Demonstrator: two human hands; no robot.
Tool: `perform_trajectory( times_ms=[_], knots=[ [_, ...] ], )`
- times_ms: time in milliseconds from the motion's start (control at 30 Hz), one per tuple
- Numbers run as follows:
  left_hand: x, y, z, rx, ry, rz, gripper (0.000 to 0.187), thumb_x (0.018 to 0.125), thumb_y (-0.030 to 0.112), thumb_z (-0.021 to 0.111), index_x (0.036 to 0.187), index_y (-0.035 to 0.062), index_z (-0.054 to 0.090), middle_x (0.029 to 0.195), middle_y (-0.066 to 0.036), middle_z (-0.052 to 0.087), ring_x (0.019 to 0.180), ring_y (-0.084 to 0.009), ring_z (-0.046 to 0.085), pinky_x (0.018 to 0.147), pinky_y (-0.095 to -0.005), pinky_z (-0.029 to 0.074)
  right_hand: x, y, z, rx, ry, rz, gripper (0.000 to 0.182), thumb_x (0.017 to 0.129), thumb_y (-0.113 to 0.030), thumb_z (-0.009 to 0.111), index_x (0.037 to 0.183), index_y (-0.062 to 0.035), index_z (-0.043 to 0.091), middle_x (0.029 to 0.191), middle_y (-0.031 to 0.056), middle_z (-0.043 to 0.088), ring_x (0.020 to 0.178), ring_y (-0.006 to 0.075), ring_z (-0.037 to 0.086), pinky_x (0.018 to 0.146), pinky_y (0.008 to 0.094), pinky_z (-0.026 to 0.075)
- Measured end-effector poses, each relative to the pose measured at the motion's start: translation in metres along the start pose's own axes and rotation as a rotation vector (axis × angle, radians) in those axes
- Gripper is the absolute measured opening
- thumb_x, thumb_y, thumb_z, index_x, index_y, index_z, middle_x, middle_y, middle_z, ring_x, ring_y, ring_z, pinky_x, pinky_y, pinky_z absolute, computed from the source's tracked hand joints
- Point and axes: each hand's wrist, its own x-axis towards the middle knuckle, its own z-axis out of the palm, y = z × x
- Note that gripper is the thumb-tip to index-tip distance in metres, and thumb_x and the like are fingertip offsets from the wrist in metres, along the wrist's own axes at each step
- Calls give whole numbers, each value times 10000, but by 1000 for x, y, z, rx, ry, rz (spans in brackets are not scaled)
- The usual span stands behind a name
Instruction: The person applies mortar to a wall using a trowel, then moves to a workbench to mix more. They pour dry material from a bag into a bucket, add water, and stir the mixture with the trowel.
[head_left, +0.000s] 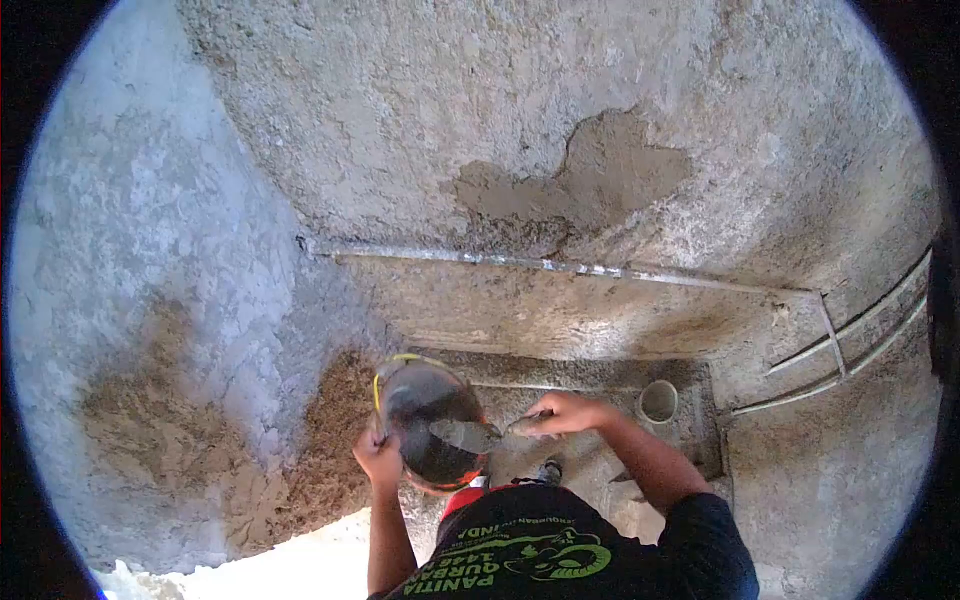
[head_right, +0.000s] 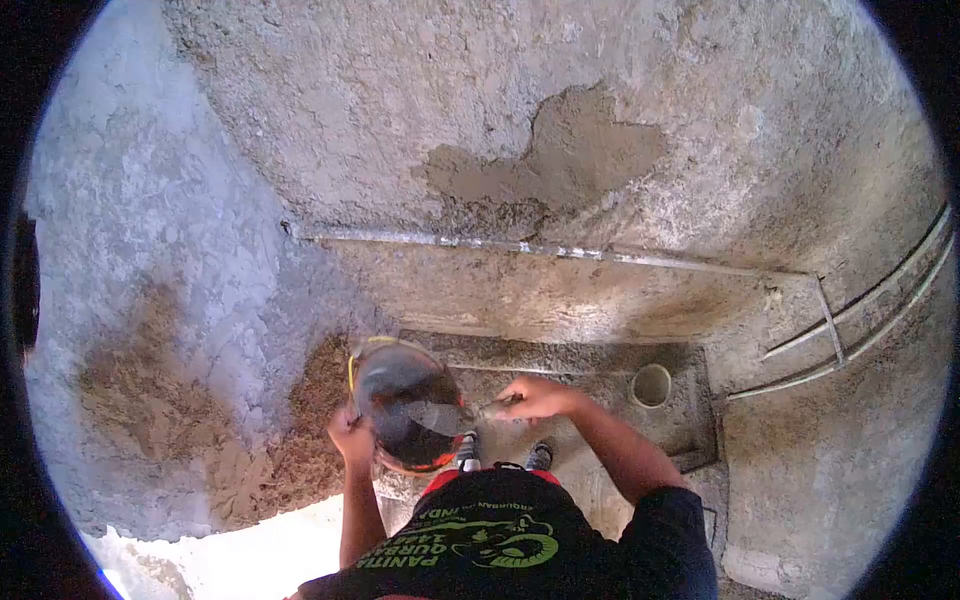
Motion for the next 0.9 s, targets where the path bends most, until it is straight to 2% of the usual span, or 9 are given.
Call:
perform_trajectory(
  times_ms=[167, 267, 367, 500, 633, 700, 733, 867, 900],
  knots=[
    [-28, 45, -25, 148, 173, -20, 128, 683, -12, 655, 666, 19, 532, 610, 2, 484, 587, -96, 424, 527, -317, 367, -36, -35, -98, 428, 303, -23, 460, 912, -399, 749, 1221, -66, 678, 861, 43, 687, 607, 124, 583, 520, 298, 485],
    [-52, 49, -34, 288, 302, -136, 144, 643, -36, 590, 621, 16, 458, 578, -7, 456, 541, -118, 392, 511, -339, 339, -54, -5, -136, 727, 425, -155, 421, 952, -357, 709, 1221, -36, 661, 866, 56, 681, 577, 117, 544, 492, 283, 450],
    [-64, 12, -49, 455, 314, -32, 155, 619, -42, 551, 613, 18, 408, 567, 0, 399, 541, -121, 365, 505, -356, 314, -77, -27, -64, 504, 441, 40, 351, 992, -301, 658, 1188, -10, 659, 847, 62, 672, 567, 116, 532, 469, 276, 409],
    [-77, 18, -47, 382, 435, -12, 183, 625, -31, 543, 617, 38, 373, 575, 5, 344, 557, -123, 321, 514, -347, 291, -44, 38, 3, 958, 413, -164, 353, 1011, -326, 632, 1140, 1, 656, 813, 64, 667, 568, 111, 572, 473, 277, 418],
    [-88, 36, -44, 397, 426, -34, 275, 652, -33, 578, 630, 74, 326, 595, 12, 336, 570, -118, 300, 523, -332, 288, -22, 37, 22, 589, 726, -329, 346, 1001, -263, 644, 1199, 20, 623, 856, 68, 679, 638, 138, 612, 540, 303, 465],
    [-94, 55, -35, 366, 429, -33, 303, 656, -23, 589, 629, 80, 306, 600, 14, 331, 571, -115, 302, 522, -331, 285, -4, 37, 6, 148, 849, -366, 418, 964, -256, 686, 1262, 22, 589, 972, 121, 678, 777, 217, 659, 658, 381, 515],
    [-96, 59, -32, 356, 423, -35, 302, 658, -19, 591, 630, 80, 307, 600, 19, 335, 570, -112, 304, 517, -331, 280, 10, 37, -10, 51, 870, -363, 483, 928, -293, 720, 1266, 19, 570, 1069, 181, 654, 916, 331, 671, 776, 459, 528],
    [-100, 85, -19, 361, 372, -87, 282, 651, -10, 579, 633, 76, 311, 596, 31, 351, 559, -105, 314, 503, -330, 280, 62, 21, -67, -327, 1110, -408, 478, 929, -297, 702, 1259, 9, 541, 1069, 217, 645, 857, 405, 682, 701, 477, 547],
    [-97, 83, -18, 360, 377, -76, 282, 651, -10, 579, 633, 76, 311, 596, 31, 351, 559, -105, 314, 503, -330, 280, 75, 16, -81, -390, 1208, -491, 442, 944, -288, 685, 1237, 7, 533, 1000, 228, 638, 745, 396, 660, 620, 472, 523]
  ],
)
